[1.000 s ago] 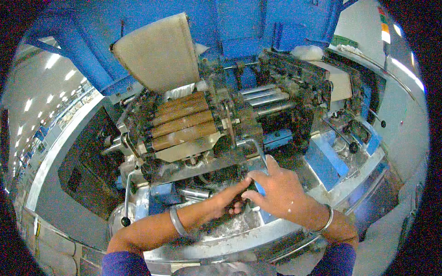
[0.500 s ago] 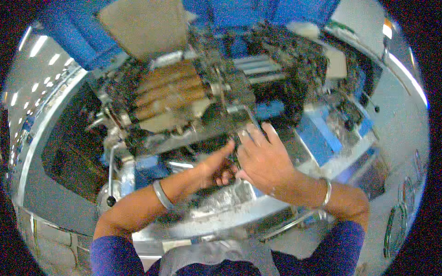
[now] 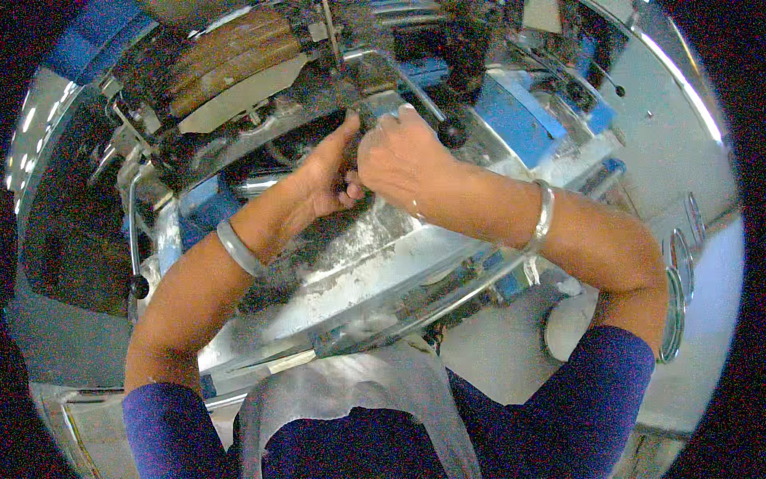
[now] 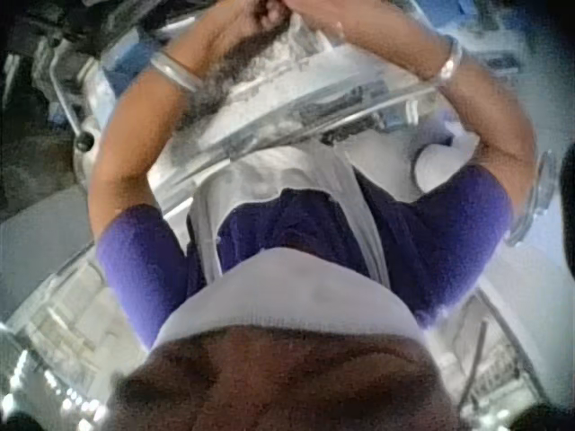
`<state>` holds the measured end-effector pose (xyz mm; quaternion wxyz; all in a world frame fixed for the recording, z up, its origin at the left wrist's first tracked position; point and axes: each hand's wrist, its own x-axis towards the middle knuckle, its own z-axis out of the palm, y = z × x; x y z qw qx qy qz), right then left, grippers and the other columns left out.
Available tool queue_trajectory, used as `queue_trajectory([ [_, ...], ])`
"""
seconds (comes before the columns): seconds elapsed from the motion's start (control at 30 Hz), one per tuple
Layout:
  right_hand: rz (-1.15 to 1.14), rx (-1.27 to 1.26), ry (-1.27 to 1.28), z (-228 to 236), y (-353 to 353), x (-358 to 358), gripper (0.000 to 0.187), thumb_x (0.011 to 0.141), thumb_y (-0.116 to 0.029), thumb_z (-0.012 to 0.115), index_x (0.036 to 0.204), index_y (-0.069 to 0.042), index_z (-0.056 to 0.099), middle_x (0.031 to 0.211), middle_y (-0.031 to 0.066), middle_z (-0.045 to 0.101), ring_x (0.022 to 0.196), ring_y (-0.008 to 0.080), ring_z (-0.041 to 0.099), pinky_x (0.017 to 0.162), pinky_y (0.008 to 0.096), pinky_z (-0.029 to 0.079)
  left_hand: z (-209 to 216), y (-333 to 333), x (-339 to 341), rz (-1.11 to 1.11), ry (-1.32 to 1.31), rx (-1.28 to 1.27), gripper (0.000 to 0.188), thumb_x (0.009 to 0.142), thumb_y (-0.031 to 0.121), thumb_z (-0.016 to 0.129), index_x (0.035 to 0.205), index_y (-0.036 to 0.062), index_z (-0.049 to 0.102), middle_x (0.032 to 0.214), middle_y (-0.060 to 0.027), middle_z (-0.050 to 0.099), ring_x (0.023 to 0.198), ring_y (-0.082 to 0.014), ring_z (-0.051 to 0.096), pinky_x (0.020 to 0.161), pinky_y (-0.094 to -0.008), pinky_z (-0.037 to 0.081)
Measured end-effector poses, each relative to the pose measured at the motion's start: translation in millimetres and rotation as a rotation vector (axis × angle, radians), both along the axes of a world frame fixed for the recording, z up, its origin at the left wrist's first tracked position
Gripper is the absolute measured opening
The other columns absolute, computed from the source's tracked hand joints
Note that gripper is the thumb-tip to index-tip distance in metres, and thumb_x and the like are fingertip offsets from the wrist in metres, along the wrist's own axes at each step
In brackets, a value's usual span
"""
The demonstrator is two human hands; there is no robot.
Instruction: The person threads white yarn through a textile machine, adjusts rollers and guides, and pulls the yarn from a large spool to feed it into the machine. The person then walks away from the machine while holding the yarn.
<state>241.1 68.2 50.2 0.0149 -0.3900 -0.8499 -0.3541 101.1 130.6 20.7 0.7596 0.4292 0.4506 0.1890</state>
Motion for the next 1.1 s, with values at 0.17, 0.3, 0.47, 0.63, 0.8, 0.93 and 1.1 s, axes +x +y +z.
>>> queue_trajectory([
  [0.17,-0.071,0.129,0.002,-14,-3,-14,0.029,0.074,-0.029,0.061,0.076,0.0,0.064,0.072,0.009,0.057,0.072,0.0245,0.056,0.062,0.0353,0.042,2,-6,0,-0.022,0.023,0.121,0.063,0.086,0.075,0.027,0.073,0.0185,0.05,0.05,0.004,0.038,0.037,-0.0074,0.034,0.034,-0.02,0.023],
  [0.3,-0.085,0.044,-0.062,-4,-4,-17,0.024,0.071,-0.024,0.065,0.078,-0.001,0.066,0.076,0.0102,0.06,0.078,0.0264,0.059,0.066,0.0371,0.044,6,-8,3,0.018,-0.007,0.114,0.063,0.087,0.075,0.026,0.073,0.0182,0.05,0.051,0.0034,0.04,0.035,-0.0077,0.033,0.033,-0.0214,0.022],
  [0.47,-0.136,-0.223,-0.004,41,1,-8,0.029,0.058,-0.015,0.073,0.082,-0.001,0.064,0.08,0.0136,0.064,0.086,0.0299,0.062,0.074,0.0386,0.047,12,-1,3,0.0,-0.114,0.066,0.063,0.087,0.073,0.027,0.078,0.0152,0.049,0.055,0.0025,0.043,0.033,-0.0089,0.032,0.032,-0.0226,0.021],
  [0.63,-0.002,-0.245,0.098,84,11,4,0.033,0.061,-0.019,0.075,0.091,-0.007,0.065,0.081,0.0117,0.064,0.084,0.0332,0.062,0.077,0.0429,0.049,25,10,-6,-0.01,-0.159,0.037,0.075,0.078,0.082,0.037,0.065,0.0095,0.049,0.049,0.0058,0.037,0.036,-0.0054,0.032,0.033,-0.0202,0.019],
  [0.8,0.002,-0.207,0.215,114,26,16,0.027,0.069,-0.025,0.072,0.088,-0.007,0.067,0.083,0.0155,0.066,0.084,0.0351,0.064,0.072,0.0449,0.051,48,18,-20,-0.1,-0.296,0.196,0.074,0.082,0.076,0.041,0.081,0.0037,0.056,0.057,0.0015,0.046,0.049,-0.0109,0.046,0.044,-0.0212,0.034],
  [0.93,-0.009,-0.246,0.298,117,25,19,0.032,0.07,-0.027,0.073,0.095,-0.007,0.067,0.09,0.0191,0.064,0.088,0.0369,0.062,0.077,0.0453,0.048,55,6,-42,-0.342,0.228,0.906,0.054,0.087,0.053,0.056,0.109,0.0047,0.063,0.09,-0.0062,0.066,0.084,-0.0163,0.063,0.077,-0.0288,0.049],
  [1.1,0.491,0.121,0.74,38,-26,-23,0.02,0.08,-0.026,0.066,0.071,-0.01,0.059,0.07,0.0069,0.059,0.067,0.027,0.06,0.058,0.0413,0.049,58,1,-68,0.045,0.461,1.457,0.042,0.084,0.04,0.065,0.1,0.0008,0.066,0.077,-0.0146,0.066,0.07,-0.0204,0.062,0.068,-0.0342,0.049],
])
